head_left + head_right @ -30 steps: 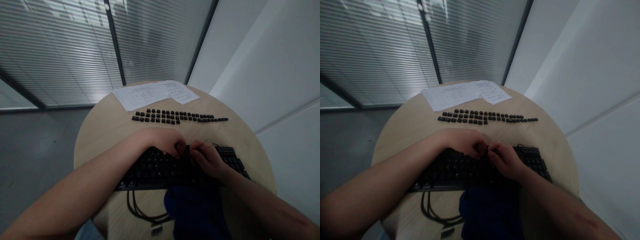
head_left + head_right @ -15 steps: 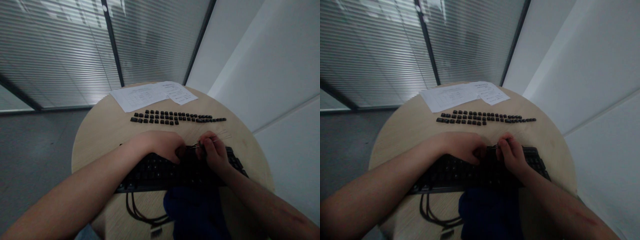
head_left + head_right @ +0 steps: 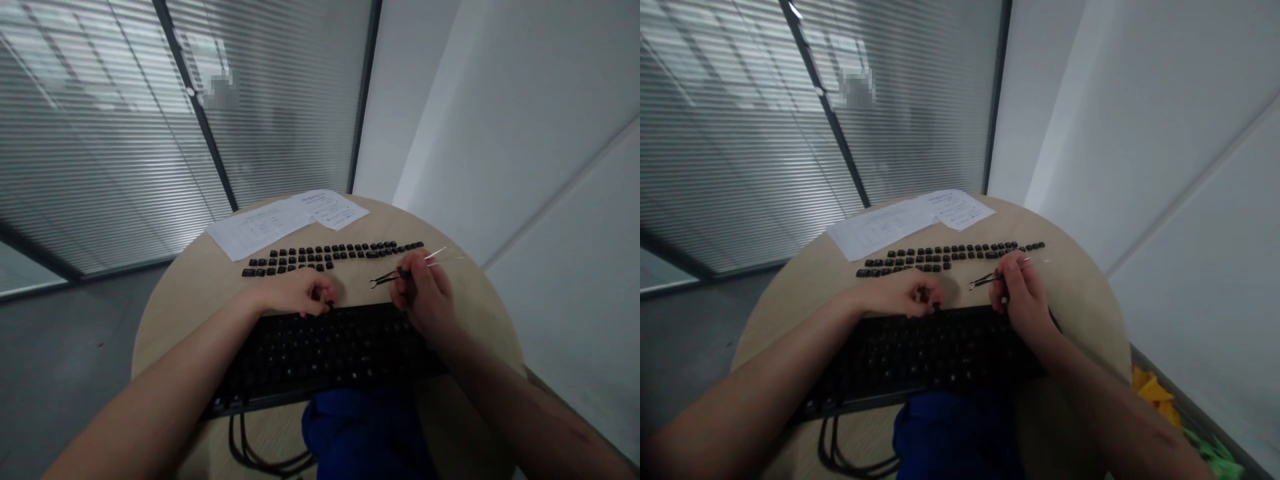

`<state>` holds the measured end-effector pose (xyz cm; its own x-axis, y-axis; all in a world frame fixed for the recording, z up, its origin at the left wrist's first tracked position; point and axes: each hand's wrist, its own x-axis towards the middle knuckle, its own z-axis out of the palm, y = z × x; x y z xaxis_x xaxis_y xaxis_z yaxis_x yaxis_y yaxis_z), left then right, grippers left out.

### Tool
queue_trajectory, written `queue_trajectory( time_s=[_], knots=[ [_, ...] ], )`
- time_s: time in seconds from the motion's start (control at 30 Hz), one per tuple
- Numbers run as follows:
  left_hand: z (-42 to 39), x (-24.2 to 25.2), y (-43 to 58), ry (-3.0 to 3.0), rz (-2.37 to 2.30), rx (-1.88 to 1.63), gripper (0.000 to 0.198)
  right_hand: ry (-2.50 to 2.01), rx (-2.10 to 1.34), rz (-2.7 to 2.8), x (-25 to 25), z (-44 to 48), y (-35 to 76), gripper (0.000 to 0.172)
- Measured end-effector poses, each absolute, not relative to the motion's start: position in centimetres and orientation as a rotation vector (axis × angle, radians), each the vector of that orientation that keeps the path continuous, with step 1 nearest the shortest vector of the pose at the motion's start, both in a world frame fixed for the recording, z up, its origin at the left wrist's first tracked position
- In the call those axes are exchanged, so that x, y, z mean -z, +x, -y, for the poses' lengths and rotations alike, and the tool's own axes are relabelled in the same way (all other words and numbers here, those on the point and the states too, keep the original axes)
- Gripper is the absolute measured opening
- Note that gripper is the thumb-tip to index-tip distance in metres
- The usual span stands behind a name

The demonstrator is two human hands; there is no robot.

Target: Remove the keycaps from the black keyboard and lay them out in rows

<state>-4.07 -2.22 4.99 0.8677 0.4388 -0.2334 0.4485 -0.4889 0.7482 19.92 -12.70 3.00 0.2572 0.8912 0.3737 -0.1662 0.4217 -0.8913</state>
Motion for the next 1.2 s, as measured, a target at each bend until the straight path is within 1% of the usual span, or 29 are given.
queue_trajectory(
  time_s=[0.13,0.27,0.37,0.5,0.7,0.9,1.2],
  knots=[
    [1.8,-6.7,-4.6,2.263,-0.777,-0.027,0.028,-0.824,-0.821,0.936,-3.2,11.5,21.4,0.043],
    [0.2,-7.9,-4.0,2.506,-0.927,0.070,0.028,-0.789,-0.952,0.753,-3.3,9.7,22.6,0.043],
    [-1.3,-7.7,-2.0,2.696,-1.055,0.121,0.030,-0.778,-1.049,0.667,-3.0,8.6,23.3,0.043],
    [-2.6,-6.6,1.5,2.881,-1.160,0.154,0.028,-0.757,-1.104,0.618,-2.7,8.1,23.8,0.042],
    [-3.7,-4.6,4.4,2.949,-1.201,0.193,0.029,-0.753,-1.065,0.638,-2.7,8.4,23.1,0.039],
    [-4.0,-4.1,4.4,2.989,-1.228,0.251,0.027,-0.756,-1.045,0.674,-2.7,8.5,22.7,0.032],
    [-4.1,-4.4,3.9,3.002,-1.236,0.238,0.021,-0.777,-1.022,0.727,-2.7,8.5,22.7,0.035]
  ],
)
